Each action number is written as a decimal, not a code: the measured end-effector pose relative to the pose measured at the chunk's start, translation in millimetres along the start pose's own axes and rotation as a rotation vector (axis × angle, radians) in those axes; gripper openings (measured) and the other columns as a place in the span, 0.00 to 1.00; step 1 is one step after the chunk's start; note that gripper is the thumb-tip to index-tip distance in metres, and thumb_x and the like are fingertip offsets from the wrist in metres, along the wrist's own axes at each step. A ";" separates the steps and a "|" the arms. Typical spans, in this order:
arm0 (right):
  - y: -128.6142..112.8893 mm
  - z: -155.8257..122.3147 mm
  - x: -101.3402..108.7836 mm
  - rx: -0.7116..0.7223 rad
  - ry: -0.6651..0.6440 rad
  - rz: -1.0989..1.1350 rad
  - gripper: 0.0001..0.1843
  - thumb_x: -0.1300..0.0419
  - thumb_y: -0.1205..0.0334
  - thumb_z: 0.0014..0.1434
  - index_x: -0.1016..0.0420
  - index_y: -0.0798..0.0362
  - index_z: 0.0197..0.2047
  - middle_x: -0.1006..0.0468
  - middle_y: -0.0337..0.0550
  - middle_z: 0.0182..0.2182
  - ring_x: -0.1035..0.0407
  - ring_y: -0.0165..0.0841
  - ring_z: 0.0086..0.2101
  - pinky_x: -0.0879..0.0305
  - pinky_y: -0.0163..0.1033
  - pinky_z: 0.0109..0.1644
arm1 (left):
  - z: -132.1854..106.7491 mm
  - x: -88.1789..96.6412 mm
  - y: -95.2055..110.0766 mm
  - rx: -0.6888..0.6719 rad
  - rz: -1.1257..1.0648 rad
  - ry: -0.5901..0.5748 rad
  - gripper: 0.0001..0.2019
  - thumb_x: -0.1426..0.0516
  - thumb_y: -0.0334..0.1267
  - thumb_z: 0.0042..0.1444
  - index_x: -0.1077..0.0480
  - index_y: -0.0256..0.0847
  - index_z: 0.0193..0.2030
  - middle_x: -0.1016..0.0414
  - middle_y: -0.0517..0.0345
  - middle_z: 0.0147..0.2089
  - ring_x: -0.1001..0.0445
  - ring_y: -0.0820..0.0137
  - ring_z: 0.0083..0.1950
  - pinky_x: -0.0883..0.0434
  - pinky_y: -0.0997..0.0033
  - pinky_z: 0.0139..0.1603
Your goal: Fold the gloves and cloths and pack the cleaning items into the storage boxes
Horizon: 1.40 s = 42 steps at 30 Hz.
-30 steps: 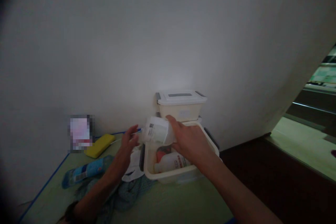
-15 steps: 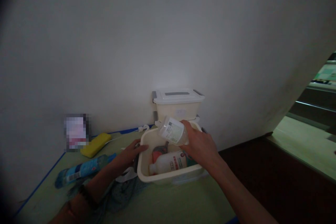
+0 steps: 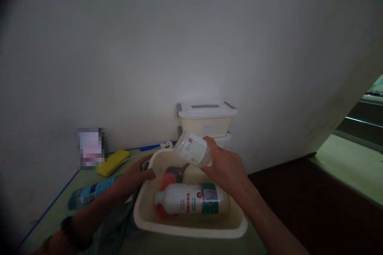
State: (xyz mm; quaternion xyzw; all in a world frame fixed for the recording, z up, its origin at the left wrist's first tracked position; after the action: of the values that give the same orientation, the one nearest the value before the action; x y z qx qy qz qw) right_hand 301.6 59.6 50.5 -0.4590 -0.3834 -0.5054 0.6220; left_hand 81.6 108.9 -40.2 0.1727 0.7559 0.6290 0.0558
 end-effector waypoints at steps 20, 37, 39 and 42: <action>-98.3 4.1 -57.9 0.204 -0.150 0.252 0.36 0.35 0.53 0.47 0.41 0.52 0.57 0.21 0.48 0.40 0.25 0.46 0.38 0.37 0.41 0.32 | -76.8 92.3 9.2 -0.276 0.775 0.208 0.26 0.48 0.42 0.55 0.42 0.39 0.61 0.35 0.40 0.61 0.34 0.52 0.59 0.38 0.46 0.59; -133.2 -6.6 -72.1 0.399 -0.462 0.210 0.40 0.33 0.56 0.45 0.43 0.51 0.59 0.24 0.48 0.47 0.29 0.43 0.46 0.34 0.44 0.46 | -35.7 60.9 34.3 -0.430 0.900 -0.123 0.18 0.50 0.34 0.55 0.33 0.43 0.54 0.26 0.49 0.51 0.27 0.58 0.51 0.32 0.57 0.51; -129.8 -5.7 -73.5 0.373 -0.449 0.231 0.38 0.34 0.58 0.46 0.42 0.50 0.59 0.24 0.47 0.47 0.29 0.43 0.45 0.34 0.45 0.46 | -41.1 64.9 47.6 -0.524 0.908 0.001 0.16 0.48 0.32 0.53 0.32 0.41 0.49 0.28 0.48 0.50 0.29 0.58 0.52 0.33 0.57 0.52; -110.2 -5.6 -73.5 0.255 -0.457 0.307 0.34 0.35 0.60 0.46 0.40 0.48 0.57 0.24 0.45 0.47 0.28 0.42 0.45 0.32 0.44 0.45 | -55.5 63.8 61.6 -0.626 0.933 0.061 0.08 0.45 0.31 0.51 0.30 0.43 0.38 0.32 0.52 0.46 0.30 0.60 0.48 0.31 0.60 0.49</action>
State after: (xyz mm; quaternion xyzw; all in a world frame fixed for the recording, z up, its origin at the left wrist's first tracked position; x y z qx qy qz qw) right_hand 179.3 67.1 -0.1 -0.5317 -0.5002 -0.2370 0.6411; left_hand 17.0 87.5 39.3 0.4456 0.3778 0.7862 -0.2013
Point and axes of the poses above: each hand's wrist, its own z-axis towards the middle knuckle, its own x-axis out of the back of the hand, y = z × x, the point moved 10 cm from there along z, towards the middle knuckle
